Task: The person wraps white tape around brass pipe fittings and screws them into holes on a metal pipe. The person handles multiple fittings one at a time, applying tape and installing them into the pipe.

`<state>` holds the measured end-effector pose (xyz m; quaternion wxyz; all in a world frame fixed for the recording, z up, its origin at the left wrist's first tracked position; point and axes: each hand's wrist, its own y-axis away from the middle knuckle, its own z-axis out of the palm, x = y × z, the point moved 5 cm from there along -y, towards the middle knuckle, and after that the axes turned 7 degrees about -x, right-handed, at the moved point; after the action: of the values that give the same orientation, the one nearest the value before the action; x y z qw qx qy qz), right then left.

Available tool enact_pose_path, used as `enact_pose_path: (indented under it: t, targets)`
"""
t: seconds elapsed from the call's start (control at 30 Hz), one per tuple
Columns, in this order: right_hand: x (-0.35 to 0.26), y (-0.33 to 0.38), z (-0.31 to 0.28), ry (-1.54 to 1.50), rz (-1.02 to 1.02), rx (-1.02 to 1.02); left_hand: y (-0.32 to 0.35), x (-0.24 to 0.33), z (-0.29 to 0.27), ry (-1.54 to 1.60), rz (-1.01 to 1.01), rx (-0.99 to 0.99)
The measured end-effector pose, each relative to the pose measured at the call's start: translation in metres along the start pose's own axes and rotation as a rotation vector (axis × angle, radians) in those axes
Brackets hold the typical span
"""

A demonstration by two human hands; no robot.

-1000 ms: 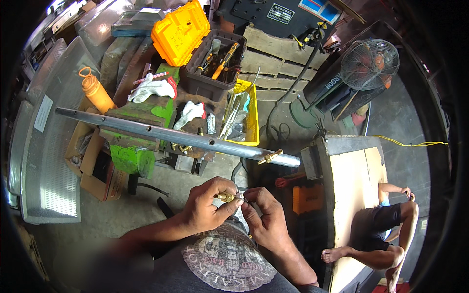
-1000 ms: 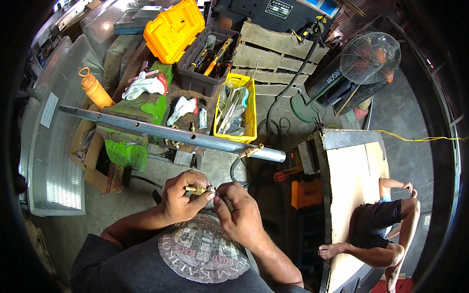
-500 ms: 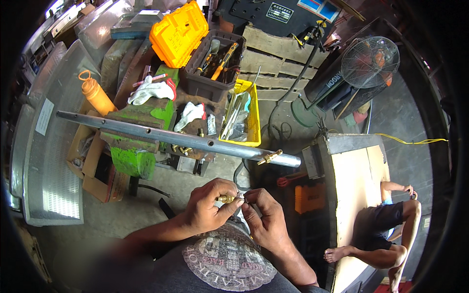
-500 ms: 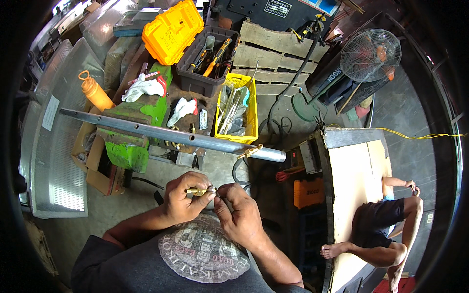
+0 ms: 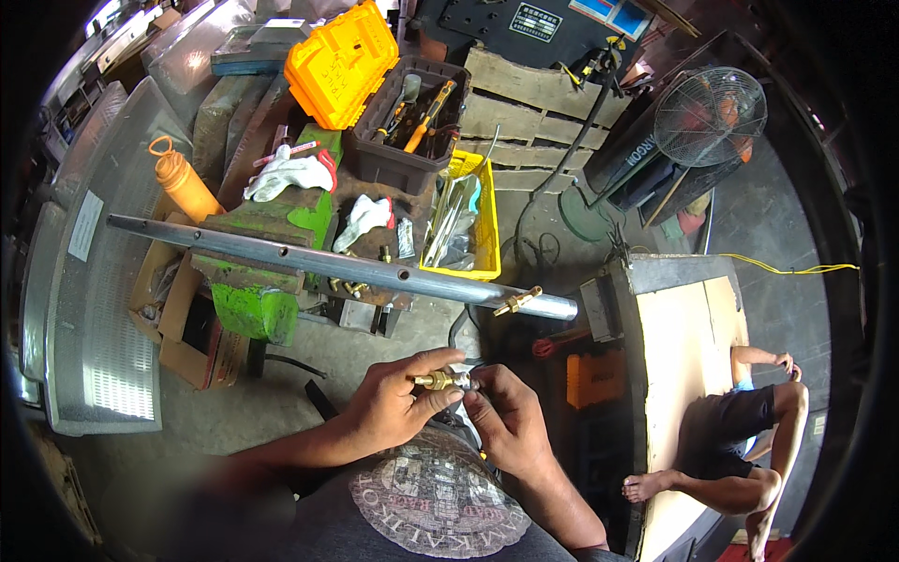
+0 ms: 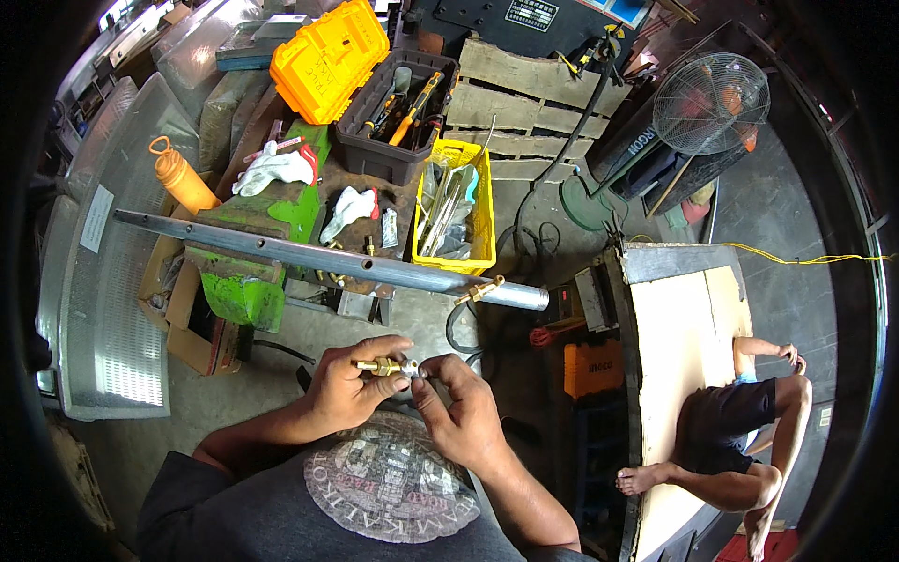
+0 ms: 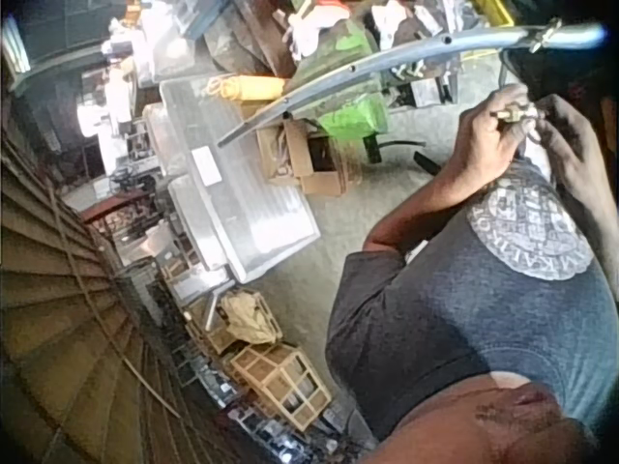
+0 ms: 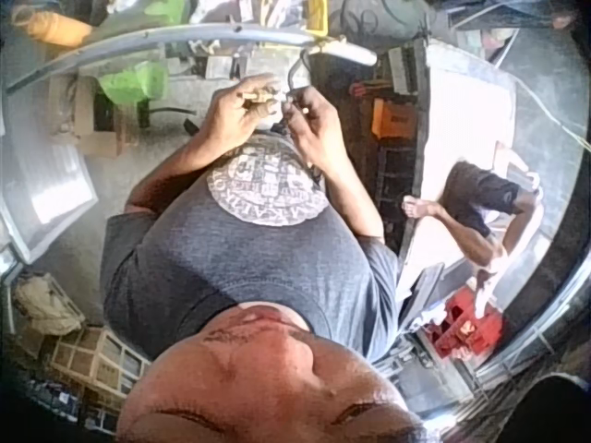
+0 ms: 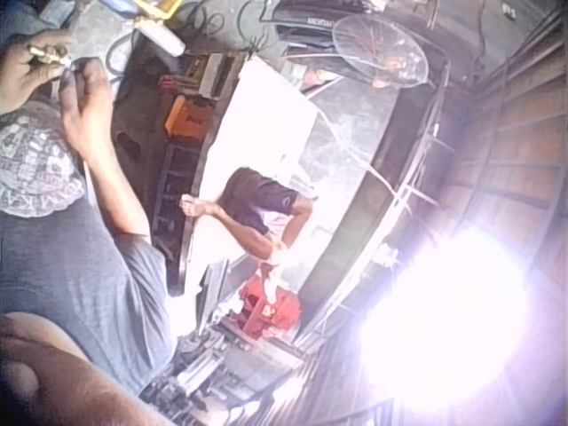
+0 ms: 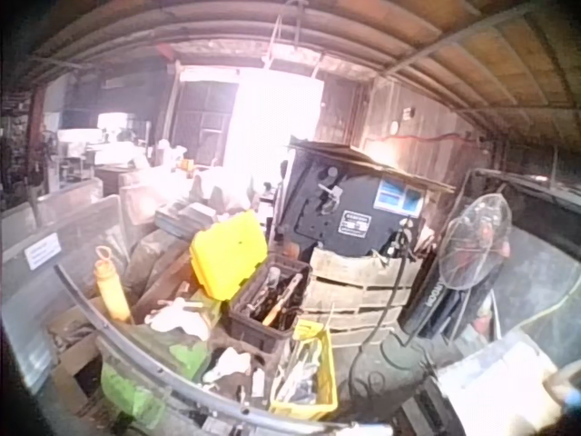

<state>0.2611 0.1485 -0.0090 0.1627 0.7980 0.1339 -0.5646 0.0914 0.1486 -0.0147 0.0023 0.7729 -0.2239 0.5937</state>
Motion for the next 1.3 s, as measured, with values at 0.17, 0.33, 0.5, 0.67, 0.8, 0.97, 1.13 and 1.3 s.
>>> enact_pose_path:
  t: [0.17, 0.33, 0.5, 0.67, 0.8, 0.97, 1.13, 1.3]
  targets:
    - [-0.009, 0.005, 0.001, -0.014, 0.043, -0.018, 0.002, 0.004, -0.008, 0.193, -0.173, -0.064]
    - [-0.010, 0.004, 0.002, -0.006, 0.031, -0.035, 0.000, 0.006, -0.015, 0.011, -0.014, -0.038]
    - [0.004, 0.006, 0.008, -0.384, 0.089, -0.035, -0.001, 0.006, -0.010, -0.093, 0.138, 0.019]
    - [0.007, 0.005, 0.008, -0.572, 0.102, -0.022, 0.003, -0.002, -0.005, -0.043, 0.146, 0.139]
    - [0.004, 0.003, 0.005, -0.458, 0.074, -0.005, 0.006, -0.002, -0.005, -0.148, 0.213, 0.151]
    - [0.004, 0.000, 0.000, -0.436, 0.007, 0.004, 0.005, 0.015, -0.006, -0.304, 0.310, 0.136]
    - [-0.016, 0.001, -0.009, -0.171, -0.210, 0.059, 0.002, 0.027, -0.011, -0.116, 0.338, 0.137]
    - [-0.026, 0.004, -0.008, -0.076, -0.365, 0.056, 0.007, -0.001, 0.007, 0.803, -0.146, -0.141]
